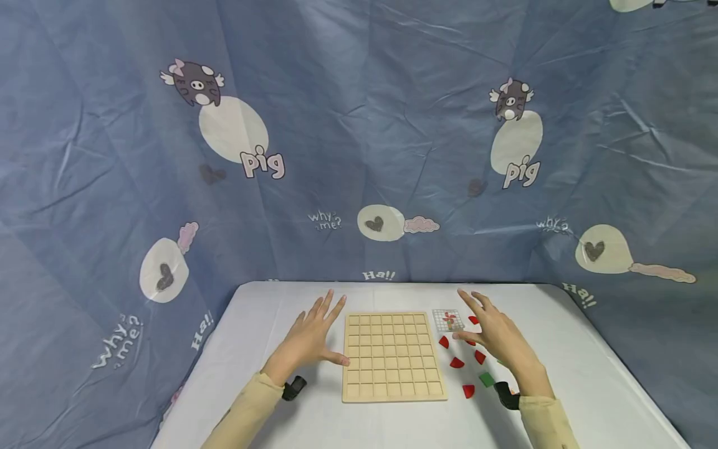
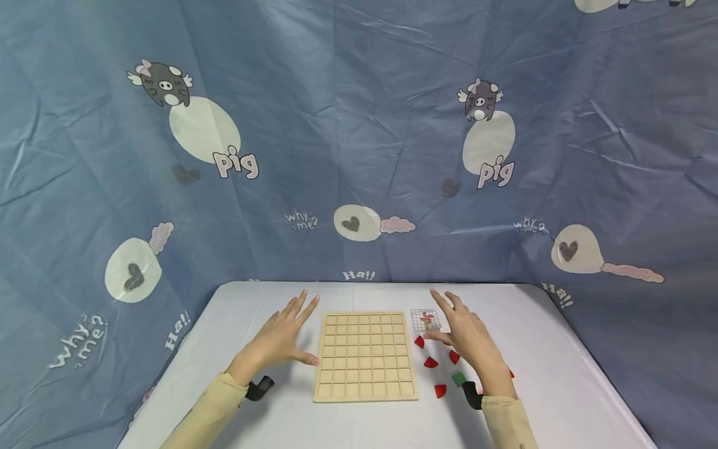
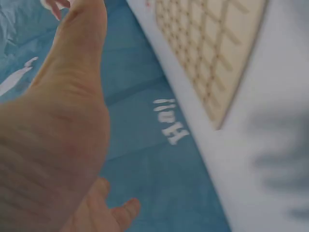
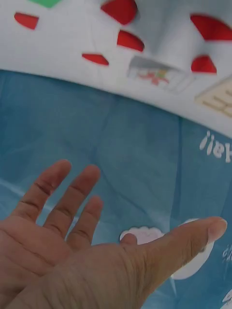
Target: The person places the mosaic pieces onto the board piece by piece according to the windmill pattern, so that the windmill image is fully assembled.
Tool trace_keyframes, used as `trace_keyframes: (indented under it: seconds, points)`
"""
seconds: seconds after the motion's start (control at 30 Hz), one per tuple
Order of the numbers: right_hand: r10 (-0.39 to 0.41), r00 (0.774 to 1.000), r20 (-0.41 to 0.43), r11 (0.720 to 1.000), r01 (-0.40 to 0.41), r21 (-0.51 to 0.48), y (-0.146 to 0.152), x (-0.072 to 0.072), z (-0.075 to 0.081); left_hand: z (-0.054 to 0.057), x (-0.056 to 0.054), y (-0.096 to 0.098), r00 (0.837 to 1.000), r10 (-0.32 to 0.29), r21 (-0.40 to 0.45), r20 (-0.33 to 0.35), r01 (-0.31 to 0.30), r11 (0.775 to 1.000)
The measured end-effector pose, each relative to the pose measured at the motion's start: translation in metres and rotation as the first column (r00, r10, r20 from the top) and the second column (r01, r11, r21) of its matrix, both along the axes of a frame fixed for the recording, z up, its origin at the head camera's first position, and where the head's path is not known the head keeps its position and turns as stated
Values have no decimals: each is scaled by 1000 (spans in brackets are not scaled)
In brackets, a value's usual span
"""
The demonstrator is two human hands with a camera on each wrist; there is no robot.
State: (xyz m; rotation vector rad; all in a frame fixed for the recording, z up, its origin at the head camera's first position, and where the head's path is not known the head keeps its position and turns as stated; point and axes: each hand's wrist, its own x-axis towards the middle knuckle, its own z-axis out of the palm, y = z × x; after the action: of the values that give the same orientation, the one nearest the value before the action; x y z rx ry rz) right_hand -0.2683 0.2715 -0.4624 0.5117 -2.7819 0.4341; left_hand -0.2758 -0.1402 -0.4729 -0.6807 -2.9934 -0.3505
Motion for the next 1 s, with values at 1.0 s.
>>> trace_keyframes:
  seconds: [1.0]
  points:
    - [-112,923,369,983,158,-96,-3,8,-69,-76,-5,-6,976,-150,9,159,151,989]
